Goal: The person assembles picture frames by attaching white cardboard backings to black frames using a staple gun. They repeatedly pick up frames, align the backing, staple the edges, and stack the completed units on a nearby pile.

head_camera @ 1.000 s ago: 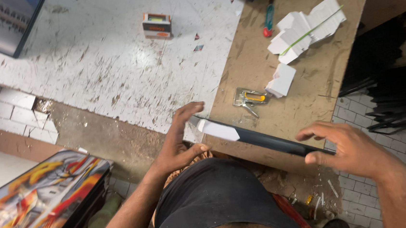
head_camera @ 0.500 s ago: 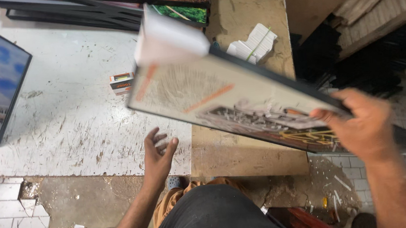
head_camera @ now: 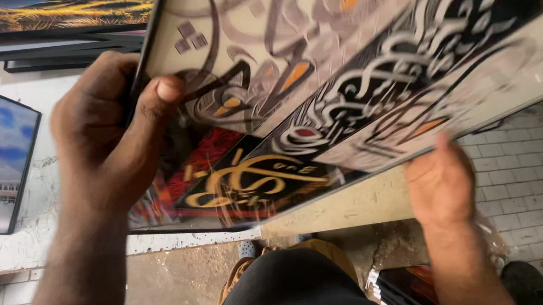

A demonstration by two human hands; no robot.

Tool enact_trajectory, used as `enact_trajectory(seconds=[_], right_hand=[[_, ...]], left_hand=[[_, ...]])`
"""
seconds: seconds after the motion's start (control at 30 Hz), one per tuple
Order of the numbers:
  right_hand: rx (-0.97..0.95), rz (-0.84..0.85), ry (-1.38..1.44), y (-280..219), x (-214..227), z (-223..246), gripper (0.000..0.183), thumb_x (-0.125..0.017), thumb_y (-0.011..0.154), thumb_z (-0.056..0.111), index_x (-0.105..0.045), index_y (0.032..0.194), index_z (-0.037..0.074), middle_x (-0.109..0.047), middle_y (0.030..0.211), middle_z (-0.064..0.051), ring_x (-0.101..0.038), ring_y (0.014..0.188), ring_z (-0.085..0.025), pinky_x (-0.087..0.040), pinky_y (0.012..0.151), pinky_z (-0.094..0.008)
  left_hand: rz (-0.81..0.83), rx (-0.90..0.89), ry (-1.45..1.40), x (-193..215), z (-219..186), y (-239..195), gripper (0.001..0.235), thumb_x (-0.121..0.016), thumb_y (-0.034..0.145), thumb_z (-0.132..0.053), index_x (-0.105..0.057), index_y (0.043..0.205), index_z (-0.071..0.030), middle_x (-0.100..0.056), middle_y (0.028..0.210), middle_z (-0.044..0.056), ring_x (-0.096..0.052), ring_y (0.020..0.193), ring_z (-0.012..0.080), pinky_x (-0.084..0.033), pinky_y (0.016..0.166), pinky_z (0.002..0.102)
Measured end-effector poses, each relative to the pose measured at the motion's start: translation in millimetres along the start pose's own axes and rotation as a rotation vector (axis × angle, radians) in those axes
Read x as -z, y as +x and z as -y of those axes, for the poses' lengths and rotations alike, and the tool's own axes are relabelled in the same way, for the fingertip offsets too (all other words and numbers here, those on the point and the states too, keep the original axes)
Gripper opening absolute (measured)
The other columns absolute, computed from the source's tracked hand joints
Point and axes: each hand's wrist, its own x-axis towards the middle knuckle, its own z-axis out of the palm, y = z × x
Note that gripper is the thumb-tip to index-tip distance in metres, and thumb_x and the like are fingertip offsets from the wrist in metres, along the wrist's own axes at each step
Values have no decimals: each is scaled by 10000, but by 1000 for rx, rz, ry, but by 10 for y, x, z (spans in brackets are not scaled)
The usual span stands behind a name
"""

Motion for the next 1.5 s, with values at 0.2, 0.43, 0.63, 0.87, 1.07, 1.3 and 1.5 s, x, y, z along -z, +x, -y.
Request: enact_trajectory(seconds=[0.2,0.43,0.63,0.87,1.07,1.3,1.5], right_hand=[[-517,-175,247,-677,692,-1638,173,-617,908,115,-616,1079,93,-650,1148,-108,-660,1081,-267,-504,996,-541],[-1094,271,-342,-1204,1439,-2537,315,-581,901,136,-697,1192,102,-766,1172,-95,-735,955,-215,-579,824,-361],[-805,458,-1069,-859,1927,-2205,197,-690,873,236,-770,1031,148,-803,973,-45,-755,845,-173,-573,755,-330],[-120,426,-1372,407,1750,-2146,391,-743,915,426,-746,1035,54,-748,1067,-117,-710,996,-304,-567,863,-421],[261,700,-1528,1486,1617,-2795,442,-868,760,370,-745,1004,22,-693,1080,-121,-670,1029,-298,-564,862,-427],[86,978,-1575,1819,1795,-3176,218,-815,809,291,-783,937,118,-681,950,-92,-684,936,-285,-567,799,-434],[174,777,-1500,1631,1663,-2916,143,-645,979,168,-766,1031,112,-716,967,-100,-701,905,-311,-568,774,-456]], left_hand=[[407,-346,974,101,75,-106,217,-792,890,-310,-737,909,-101,-751,717,8,-673,553,90,-511,489,293],[639,-52,1273,452,852,-505,256,-847,780,-408,-758,891,-195,-765,739,-65,-710,677,91,-503,909,367],[631,70,1347,522,1055,-764,243,-886,725,-331,-779,919,-232,-794,811,-65,-716,804,67,-328,1207,457],[467,-134,1109,-525,854,-930,275,-800,778,-261,-762,1044,-200,-779,949,-40,-706,916,125,-403,1087,477],[597,-258,941,-2012,705,-955,394,-792,791,-305,-731,1145,-145,-753,946,-8,-687,932,154,-459,977,445],[600,-158,783,-2495,513,-755,389,-783,800,-244,-718,1162,-115,-738,962,0,-674,919,191,-477,863,410],[610,-119,785,-2551,572,-731,370,-799,754,-261,-734,1092,-122,-722,912,-4,-666,880,201,-506,798,381]])
